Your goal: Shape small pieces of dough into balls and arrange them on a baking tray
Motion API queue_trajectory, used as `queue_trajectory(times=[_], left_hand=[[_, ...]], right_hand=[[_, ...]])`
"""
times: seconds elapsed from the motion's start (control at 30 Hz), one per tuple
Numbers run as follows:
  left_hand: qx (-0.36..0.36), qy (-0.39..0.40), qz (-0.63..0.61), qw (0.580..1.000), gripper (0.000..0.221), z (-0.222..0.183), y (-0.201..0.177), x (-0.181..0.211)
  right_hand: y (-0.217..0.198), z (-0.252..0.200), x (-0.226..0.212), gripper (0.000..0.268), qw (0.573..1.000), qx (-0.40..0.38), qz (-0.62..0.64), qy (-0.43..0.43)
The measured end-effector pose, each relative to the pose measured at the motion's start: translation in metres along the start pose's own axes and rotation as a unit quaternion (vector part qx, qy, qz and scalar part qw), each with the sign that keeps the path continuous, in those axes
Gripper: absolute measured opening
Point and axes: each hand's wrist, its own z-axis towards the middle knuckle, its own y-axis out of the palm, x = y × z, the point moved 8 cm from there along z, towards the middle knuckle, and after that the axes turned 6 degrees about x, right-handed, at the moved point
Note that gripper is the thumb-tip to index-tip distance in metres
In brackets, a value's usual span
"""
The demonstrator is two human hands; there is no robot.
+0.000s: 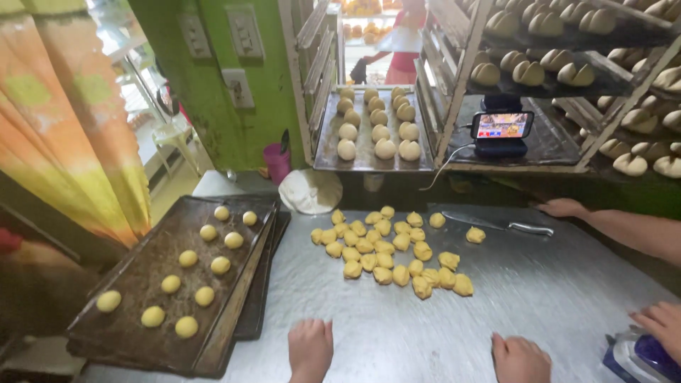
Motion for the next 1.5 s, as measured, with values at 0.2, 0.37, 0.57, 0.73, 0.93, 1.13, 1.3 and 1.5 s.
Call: queue_trajectory(times=[0.2, 0.37, 0.57, 0.73, 0.93, 1.13, 1.3, 1.5], left_hand=[[0.021, -0.085, 0.009, 0.996, 0.031, 0.04, 0.016, 0.016], [-0.025, 0.048, -0.066, 0.996, 0.023, -0.015, 0.005, -0.002], [-0.007, 0.056, -0.028, 0.998, 0.018, 0.038, 0.021, -0.001], [0.081, 0.053, -0.026, 0.995, 0.019, 0.025, 0.017, -0.004], [-0.082, 0.065, -0.014, 0.994, 0.029, 0.028, 0.013, -0.018], [-0.015, -0.007, 0.03, 0.999, 0.022, 0.072, 0.039, -0.005], [-0.126, 0.059, 0.01, 0.99, 0.017, 0.048, 0.032, 0.015], [-0.045, -0.015, 0.011, 0.999, 0.026, 0.037, 0.028, -0.013]], right_hand=[[-0.036, 0.015, -0.063, 0.056, 0.995, 0.062, 0.053, -0.064], [0.021, -0.025, -0.013, 0.036, 0.987, 0.076, 0.093, -0.104], [-0.016, 0.014, -0.053, 0.051, 0.996, 0.071, 0.01, -0.052], [-0.017, -0.007, -0.066, 0.046, 0.995, 0.041, 0.005, -0.091], [0.013, 0.004, -0.012, 0.035, 0.978, 0.102, -0.031, -0.179], [-0.018, 0.053, -0.05, 0.057, 0.992, 0.085, 0.025, -0.093], [-0.019, 0.028, -0.045, 0.067, 0.997, -0.008, 0.068, -0.038], [-0.01, 0.051, -0.029, 0.063, 0.995, 0.095, 0.017, -0.016]])
